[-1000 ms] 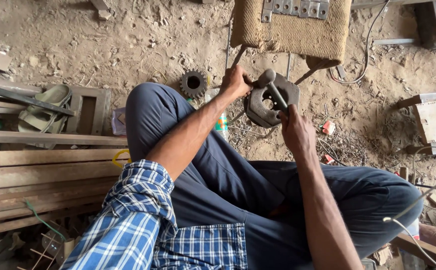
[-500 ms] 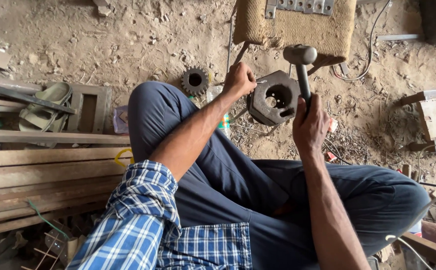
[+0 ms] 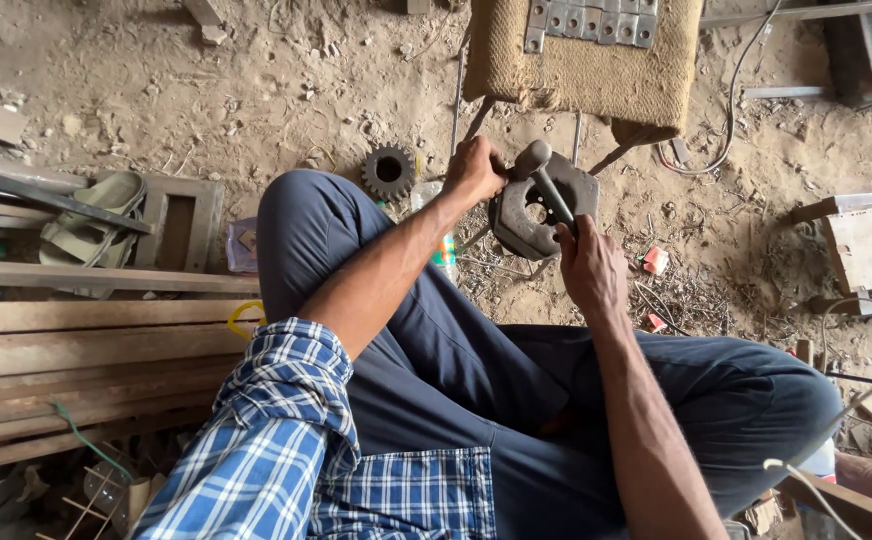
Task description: The person sits on the ground and repeatedly hammers a small metal piece placed on a metal anvil. They adjust the piece between strikes and continue hammering throughout the clip.
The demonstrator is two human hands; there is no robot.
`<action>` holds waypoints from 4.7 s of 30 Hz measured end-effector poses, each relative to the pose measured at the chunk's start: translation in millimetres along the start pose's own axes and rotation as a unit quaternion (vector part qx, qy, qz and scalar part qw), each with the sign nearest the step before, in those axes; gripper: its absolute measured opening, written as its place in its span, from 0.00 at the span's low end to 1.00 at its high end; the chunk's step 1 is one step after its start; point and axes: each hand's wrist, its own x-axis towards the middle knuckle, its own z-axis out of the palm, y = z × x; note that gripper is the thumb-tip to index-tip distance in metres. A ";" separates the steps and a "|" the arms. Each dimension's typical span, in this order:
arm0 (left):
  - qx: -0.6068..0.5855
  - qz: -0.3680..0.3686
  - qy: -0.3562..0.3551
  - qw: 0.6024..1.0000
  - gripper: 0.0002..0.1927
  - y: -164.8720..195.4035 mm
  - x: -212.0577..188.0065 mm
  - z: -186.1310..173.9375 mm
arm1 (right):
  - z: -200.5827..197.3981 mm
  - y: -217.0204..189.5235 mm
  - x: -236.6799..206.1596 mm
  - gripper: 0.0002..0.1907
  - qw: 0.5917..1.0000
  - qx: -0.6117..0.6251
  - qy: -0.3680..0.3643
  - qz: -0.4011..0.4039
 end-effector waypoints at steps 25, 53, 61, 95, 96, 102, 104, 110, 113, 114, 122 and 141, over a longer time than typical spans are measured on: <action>-0.179 -0.090 -0.043 0.979 0.14 11.6 -0.6 -2.7 | -2.5 3.0 3.9 0.17 0.999 0.029 -0.002 0.031; -0.110 -0.062 -0.068 0.990 0.05 15.0 -6.1 -17.8 | -14.7 3.2 8.1 0.17 0.989 0.119 -0.001 0.087; -0.087 0.012 0.019 0.996 0.21 6.5 8.6 6.8 | -14.5 13.2 12.5 0.20 0.979 0.088 -0.123 0.137; -0.117 0.145 0.023 0.982 0.20 15.1 2.8 17.0 | -27.7 26.1 11.0 0.23 0.974 0.075 -0.111 0.183; -0.114 0.185 0.032 0.975 0.20 15.9 3.0 17.8 | -27.9 25.7 11.2 0.23 0.973 0.076 -0.114 0.185; -0.110 0.049 -0.019 0.993 0.19 26.3 -3.2 8.5 | -29.0 25.1 11.7 0.23 0.977 0.078 -0.103 0.171; -0.129 -0.105 -0.083 0.983 0.21 30.1 -5.7 1.7 | -29.6 25.3 11.7 0.23 0.976 0.075 -0.107 0.173; -0.239 -0.161 -0.084 0.954 0.23 28.7 -7.2 -3.2 | -28.7 25.3 10.8 0.23 0.976 0.074 -0.112 0.173; -0.296 -0.207 -0.095 0.928 0.23 22.2 -3.6 -1.9 | -26.5 27.4 10.4 0.23 0.975 0.078 -0.110 0.175; -0.301 -0.206 -0.087 0.927 0.23 20.3 -2.2 -1.0 | -25.5 28.4 10.3 0.23 0.975 0.080 -0.108 0.176; -0.386 -0.232 -0.054 0.891 0.23 21.8 4.0 -4.8 | -19.1 25.9 10.7 0.24 0.982 0.073 -0.079 0.158; -0.365 -0.235 -0.042 0.900 0.26 20.1 -1.2 -9.7 | -16.3 11.7 10.5 0.21 0.990 0.114 0.015 0.085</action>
